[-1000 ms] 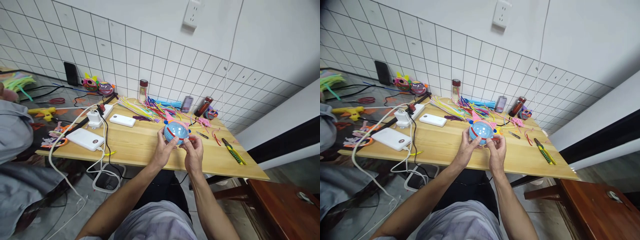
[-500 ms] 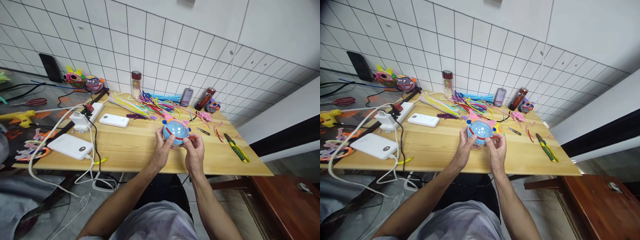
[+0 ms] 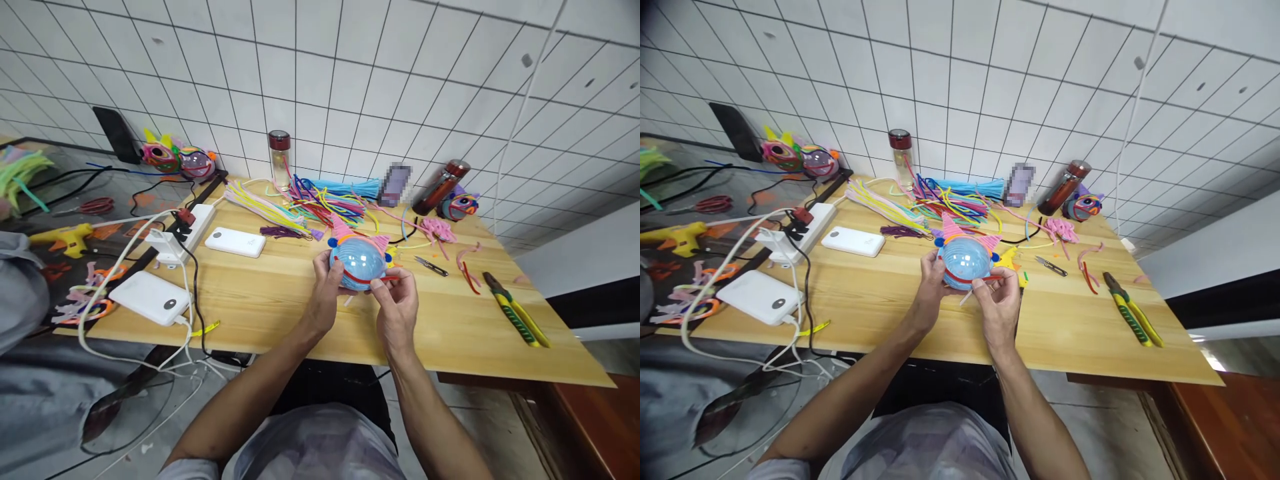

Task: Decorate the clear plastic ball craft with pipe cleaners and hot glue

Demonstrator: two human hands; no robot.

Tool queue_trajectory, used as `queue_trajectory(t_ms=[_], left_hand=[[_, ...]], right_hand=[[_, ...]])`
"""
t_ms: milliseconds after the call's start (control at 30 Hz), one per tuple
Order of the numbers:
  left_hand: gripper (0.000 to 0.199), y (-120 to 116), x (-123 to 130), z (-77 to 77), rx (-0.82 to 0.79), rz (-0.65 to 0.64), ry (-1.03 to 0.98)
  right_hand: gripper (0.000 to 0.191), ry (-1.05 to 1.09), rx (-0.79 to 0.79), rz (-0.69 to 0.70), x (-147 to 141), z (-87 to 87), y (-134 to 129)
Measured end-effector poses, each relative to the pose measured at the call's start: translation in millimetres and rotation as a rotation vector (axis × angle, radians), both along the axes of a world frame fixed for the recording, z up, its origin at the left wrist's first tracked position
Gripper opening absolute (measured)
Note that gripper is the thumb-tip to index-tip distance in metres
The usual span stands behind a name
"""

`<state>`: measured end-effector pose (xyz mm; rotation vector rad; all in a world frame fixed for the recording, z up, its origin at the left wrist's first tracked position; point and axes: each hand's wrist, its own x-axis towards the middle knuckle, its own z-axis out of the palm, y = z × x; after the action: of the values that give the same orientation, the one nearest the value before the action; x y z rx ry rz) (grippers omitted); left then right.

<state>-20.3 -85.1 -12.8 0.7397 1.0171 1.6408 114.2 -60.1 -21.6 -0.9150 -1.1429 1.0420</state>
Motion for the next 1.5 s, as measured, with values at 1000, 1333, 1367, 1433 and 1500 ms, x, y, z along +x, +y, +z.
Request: queue_trajectory(t_ms=[1000,1333,1367,1433,1500], left_hand=[[0.061,28.6,-22.1,-12.2,-0.026,0.010,-0.088],[0.053,31.8,-37.6,3.0,0.009,-0.054,-0.115],[0.052,32.7,-38.6,3.8,0.008,-0.061,-0.103],[0.049,35.1,-40.6,4.3,-0.012,-0.069,-0.068],[0.047,38.6,-42.0,3.6,-0.040,-0.059,-0.024]], right_hand=[[0.052,0.439,-0.242,0.257,8.1,23.4,25.9],[0.064,0.336,-0.160,0.344,11.3,43.1,39.1],[0.064,0.332,-0.159,0.348,10.7,43.2,40.4],[0.065,0.328,-0.163,0.353,9.3,42.0,43.6],[0.066,0.327,-0.172,0.359,8.2,39.7,47.7]])
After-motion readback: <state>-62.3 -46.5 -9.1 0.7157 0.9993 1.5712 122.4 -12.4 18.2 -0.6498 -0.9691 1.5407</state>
